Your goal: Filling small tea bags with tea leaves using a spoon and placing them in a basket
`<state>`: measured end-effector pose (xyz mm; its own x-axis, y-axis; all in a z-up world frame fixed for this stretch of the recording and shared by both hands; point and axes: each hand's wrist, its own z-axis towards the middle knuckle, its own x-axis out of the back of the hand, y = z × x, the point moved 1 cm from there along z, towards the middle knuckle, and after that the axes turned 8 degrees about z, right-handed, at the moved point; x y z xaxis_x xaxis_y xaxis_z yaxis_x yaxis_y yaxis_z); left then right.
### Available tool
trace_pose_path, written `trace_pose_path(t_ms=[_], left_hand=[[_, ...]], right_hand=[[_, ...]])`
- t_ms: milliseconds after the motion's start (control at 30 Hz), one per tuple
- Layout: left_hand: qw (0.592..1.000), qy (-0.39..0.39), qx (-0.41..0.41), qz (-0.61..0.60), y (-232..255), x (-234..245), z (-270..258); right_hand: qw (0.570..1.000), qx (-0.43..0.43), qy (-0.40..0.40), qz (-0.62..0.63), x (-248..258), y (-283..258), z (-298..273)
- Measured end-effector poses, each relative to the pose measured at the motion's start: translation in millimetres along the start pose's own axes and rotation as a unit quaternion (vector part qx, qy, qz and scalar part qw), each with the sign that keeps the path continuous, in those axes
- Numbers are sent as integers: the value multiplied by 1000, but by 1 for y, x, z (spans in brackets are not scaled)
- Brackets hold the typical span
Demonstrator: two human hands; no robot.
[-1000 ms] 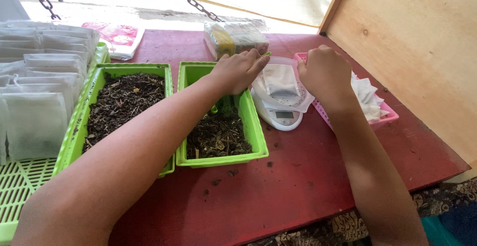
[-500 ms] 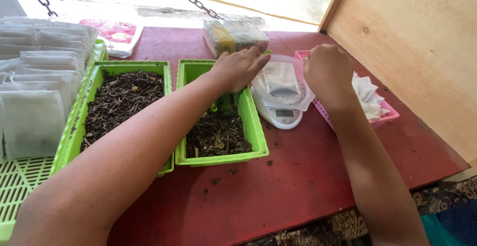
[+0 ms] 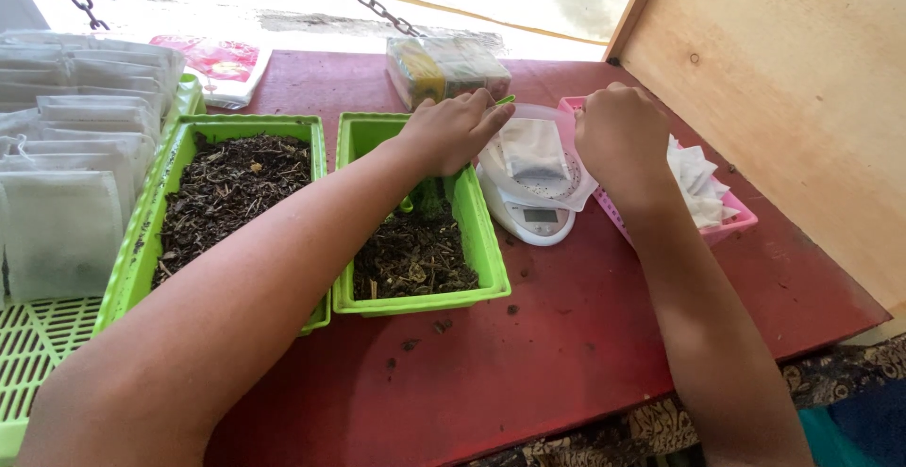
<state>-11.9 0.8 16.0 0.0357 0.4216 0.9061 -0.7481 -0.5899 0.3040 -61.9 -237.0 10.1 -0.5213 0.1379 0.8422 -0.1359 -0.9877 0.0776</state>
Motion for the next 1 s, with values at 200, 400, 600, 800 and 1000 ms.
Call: trace_pose_path(t_ms=[200, 400, 600, 800, 1000], left_hand=[[1000, 4, 1, 4, 2, 2, -3], [1000, 6, -2, 2, 4, 3, -4], [1000, 3, -3, 2, -1, 0, -1], [1000, 2, -3, -3, -9, -10, 10], [1000, 6, -2, -4, -12, -15, 13]], right_hand=[[1000, -13, -13, 22, 1, 1, 2], [998, -46, -13, 32, 12, -7, 1], [997, -71, -14, 11, 9, -2, 3], [996, -80, -15, 25, 12, 1, 7], [996, -80, -15, 31, 13, -2, 4]])
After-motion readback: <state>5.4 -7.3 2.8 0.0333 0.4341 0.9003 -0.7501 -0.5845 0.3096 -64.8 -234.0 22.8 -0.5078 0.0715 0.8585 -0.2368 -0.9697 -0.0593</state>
